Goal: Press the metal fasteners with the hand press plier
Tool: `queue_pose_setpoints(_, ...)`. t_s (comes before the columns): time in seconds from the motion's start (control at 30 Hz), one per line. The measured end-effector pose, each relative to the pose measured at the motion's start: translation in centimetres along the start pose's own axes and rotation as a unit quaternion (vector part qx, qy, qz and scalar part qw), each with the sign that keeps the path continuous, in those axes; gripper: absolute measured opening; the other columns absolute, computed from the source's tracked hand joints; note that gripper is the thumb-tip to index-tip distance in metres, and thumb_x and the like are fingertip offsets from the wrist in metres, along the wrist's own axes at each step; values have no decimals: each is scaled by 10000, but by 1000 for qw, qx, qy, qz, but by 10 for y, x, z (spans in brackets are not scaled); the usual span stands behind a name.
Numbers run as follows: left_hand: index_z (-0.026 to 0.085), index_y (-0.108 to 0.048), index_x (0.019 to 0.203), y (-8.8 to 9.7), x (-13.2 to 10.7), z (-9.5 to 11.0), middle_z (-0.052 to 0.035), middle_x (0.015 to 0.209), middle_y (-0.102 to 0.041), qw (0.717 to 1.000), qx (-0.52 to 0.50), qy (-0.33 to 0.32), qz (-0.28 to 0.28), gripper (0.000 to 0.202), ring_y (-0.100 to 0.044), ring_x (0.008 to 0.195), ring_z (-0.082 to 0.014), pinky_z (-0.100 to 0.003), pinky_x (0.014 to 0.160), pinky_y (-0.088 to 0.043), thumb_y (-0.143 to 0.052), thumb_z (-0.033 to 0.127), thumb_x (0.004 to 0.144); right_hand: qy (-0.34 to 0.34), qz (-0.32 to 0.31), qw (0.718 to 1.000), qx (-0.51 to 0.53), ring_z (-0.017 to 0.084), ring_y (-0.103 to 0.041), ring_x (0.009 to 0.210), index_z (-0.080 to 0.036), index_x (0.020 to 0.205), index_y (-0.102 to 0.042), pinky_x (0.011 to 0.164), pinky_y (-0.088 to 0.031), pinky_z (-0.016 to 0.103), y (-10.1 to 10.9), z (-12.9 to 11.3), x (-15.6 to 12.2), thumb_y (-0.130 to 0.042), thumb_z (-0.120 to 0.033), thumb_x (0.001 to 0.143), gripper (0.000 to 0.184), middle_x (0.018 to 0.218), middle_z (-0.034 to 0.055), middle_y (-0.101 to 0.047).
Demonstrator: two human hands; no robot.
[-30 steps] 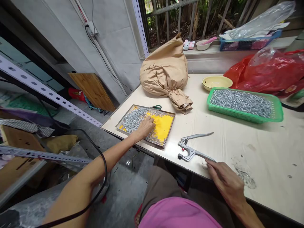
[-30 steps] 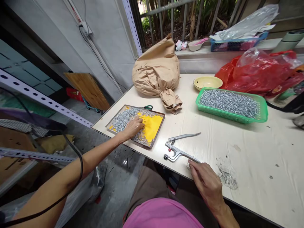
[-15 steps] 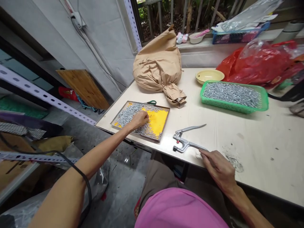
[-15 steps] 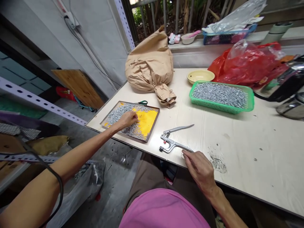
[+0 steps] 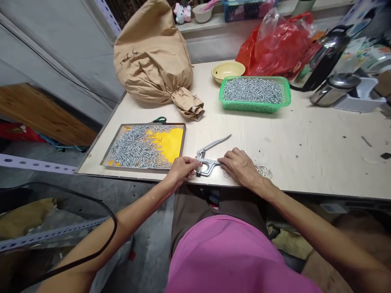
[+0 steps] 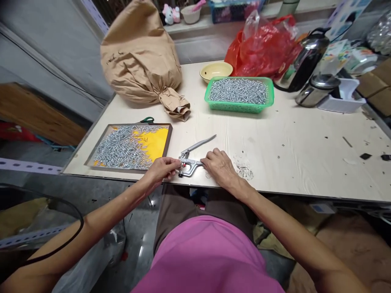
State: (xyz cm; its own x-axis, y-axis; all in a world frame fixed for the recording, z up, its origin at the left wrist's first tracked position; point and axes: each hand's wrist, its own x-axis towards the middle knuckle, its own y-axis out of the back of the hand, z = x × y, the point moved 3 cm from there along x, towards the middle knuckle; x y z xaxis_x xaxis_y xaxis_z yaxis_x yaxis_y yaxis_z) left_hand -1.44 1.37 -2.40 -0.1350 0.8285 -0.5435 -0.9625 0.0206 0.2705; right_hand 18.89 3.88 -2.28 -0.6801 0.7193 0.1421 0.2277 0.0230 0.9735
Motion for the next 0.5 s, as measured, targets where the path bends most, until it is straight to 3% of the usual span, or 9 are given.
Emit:
queue_pose_setpoints(0.13, 97, -671, 788, -1, 2, -4, 52, 448, -465, 999, 6, 48, -5, 178, -353, 340, -28, -180, 360, -216, -700, 270, 761, -8, -20, 1000, -4, 217, -439, 861, -195, 969, -684, 691, -271, 329, -1, 2, 3, -484, -276, 930, 220, 870, 79, -617)
queue_pose_setpoints(0.5, 126, -603, 656, -2, 0, -4, 67, 376, -412, 996, 65, 61, -14, 174, -310, 314, -40, -191, 355, -195, -653, 247, 772, -15, -39, 999, 4, 209, -457, 852, -189, 943, -680, 679, -268, 325, -1, 2, 6, -472, -251, 937, 217, 851, 70, -620)
